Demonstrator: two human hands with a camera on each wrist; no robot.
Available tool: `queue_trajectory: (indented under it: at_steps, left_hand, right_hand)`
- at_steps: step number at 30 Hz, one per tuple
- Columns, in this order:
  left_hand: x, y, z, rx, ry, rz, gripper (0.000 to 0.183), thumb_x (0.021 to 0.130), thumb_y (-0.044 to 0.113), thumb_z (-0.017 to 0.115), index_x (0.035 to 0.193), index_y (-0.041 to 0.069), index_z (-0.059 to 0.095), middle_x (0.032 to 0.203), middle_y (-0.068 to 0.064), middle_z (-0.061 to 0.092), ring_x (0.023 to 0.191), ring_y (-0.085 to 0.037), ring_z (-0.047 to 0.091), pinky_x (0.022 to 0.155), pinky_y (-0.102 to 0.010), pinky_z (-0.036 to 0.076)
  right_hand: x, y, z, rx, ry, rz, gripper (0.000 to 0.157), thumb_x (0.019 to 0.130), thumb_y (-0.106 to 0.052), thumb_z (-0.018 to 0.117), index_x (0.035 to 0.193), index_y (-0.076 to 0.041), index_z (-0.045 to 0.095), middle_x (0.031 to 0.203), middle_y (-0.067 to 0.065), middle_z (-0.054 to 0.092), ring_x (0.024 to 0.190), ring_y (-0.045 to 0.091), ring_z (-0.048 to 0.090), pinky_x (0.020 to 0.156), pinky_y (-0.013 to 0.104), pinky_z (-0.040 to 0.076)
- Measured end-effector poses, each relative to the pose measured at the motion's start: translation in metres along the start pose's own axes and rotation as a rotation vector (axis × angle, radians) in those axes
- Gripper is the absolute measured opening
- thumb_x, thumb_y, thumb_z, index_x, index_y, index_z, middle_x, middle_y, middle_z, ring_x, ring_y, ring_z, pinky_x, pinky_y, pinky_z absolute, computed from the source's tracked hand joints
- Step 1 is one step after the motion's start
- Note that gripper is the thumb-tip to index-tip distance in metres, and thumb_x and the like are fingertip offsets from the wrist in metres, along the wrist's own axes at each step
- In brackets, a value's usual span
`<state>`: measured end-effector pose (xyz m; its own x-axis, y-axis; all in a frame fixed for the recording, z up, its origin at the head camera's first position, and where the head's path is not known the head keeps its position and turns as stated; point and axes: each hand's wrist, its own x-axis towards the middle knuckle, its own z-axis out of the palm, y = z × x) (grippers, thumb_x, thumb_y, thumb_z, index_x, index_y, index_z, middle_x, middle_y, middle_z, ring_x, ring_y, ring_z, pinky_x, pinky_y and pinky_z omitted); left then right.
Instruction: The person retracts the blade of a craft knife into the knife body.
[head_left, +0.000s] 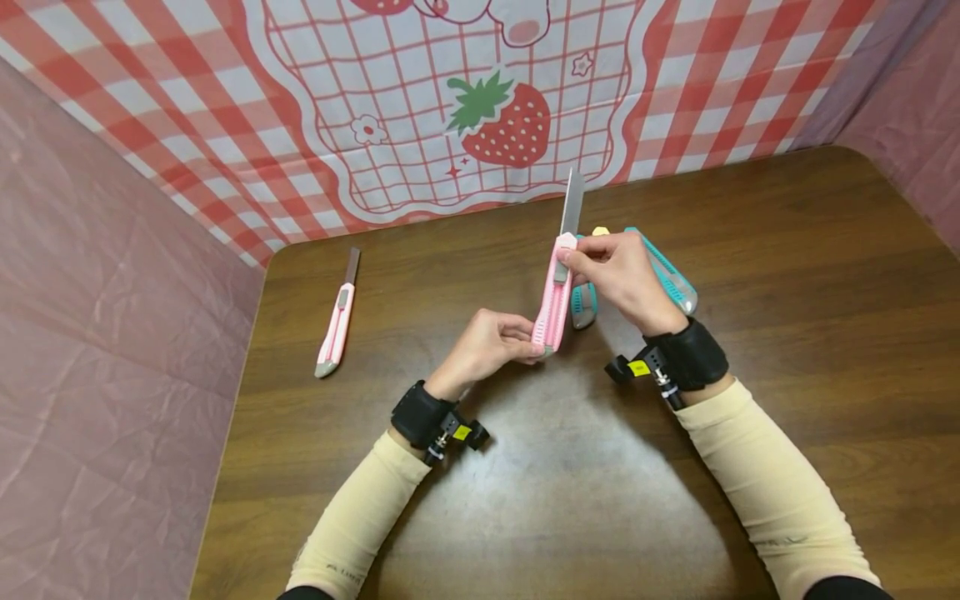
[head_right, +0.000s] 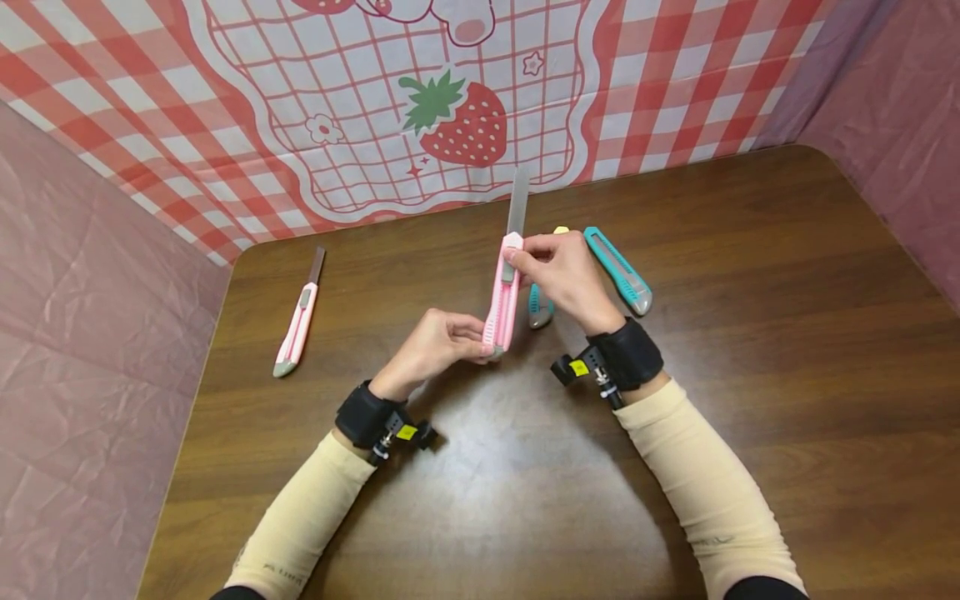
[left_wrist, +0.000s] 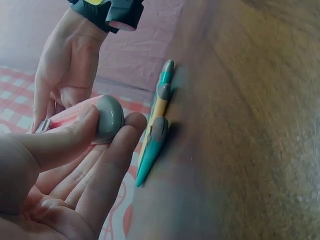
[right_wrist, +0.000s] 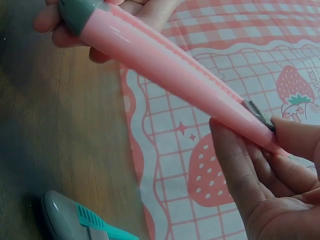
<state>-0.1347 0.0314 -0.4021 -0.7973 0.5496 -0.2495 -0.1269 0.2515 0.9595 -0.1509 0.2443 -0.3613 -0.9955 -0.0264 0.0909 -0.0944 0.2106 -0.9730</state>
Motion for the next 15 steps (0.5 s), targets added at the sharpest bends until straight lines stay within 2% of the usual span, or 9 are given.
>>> queue_trajectory:
  at_steps: [4,9,15]
  left_hand:
    - [-0.0008,0.0008,-0.0016,-0.011,-0.004,0.004,0.025,0.086,-0.001,0.071,0.11,-0.009,0.068,0.104,-0.029,0.072,0.088,-0.035,0.074,0.079,-0.038,0.064]
    - [-0.0008,0.002,-0.0027,-0.022,-0.005,0.016,0.026,0.087,-0.001,0.071,0.11,-0.01,0.068,0.104,-0.03,0.071,0.085,-0.028,0.075,0.081,-0.041,0.063]
    - [-0.0012,0.0015,-0.0043,-0.03,0.01,0.024,0.026,0.086,-0.002,0.072,0.111,-0.01,0.067,0.103,-0.03,0.071,0.086,-0.031,0.075,0.081,-0.039,0.063]
  right_hand:
    - [0.0001,0.0009,0.0004,-0.002,0.002,-0.008,0.032,0.093,-0.023,0.069,0.1,0.007,0.073,0.076,-0.012,0.071,0.064,0.006,0.07,0.067,0.028,0.062]
    - [0.0005,0.0016,0.0008,0.008,0.005,-0.002,0.033,0.094,-0.024,0.068,0.105,0.007,0.071,0.079,-0.011,0.071,0.068,0.005,0.07,0.067,0.025,0.062]
    - [0.001,0.0004,0.002,0.003,0.005,0.024,0.037,0.096,-0.026,0.065,0.112,0.008,0.068,0.082,-0.011,0.068,0.072,0.003,0.067,0.066,0.024,0.062]
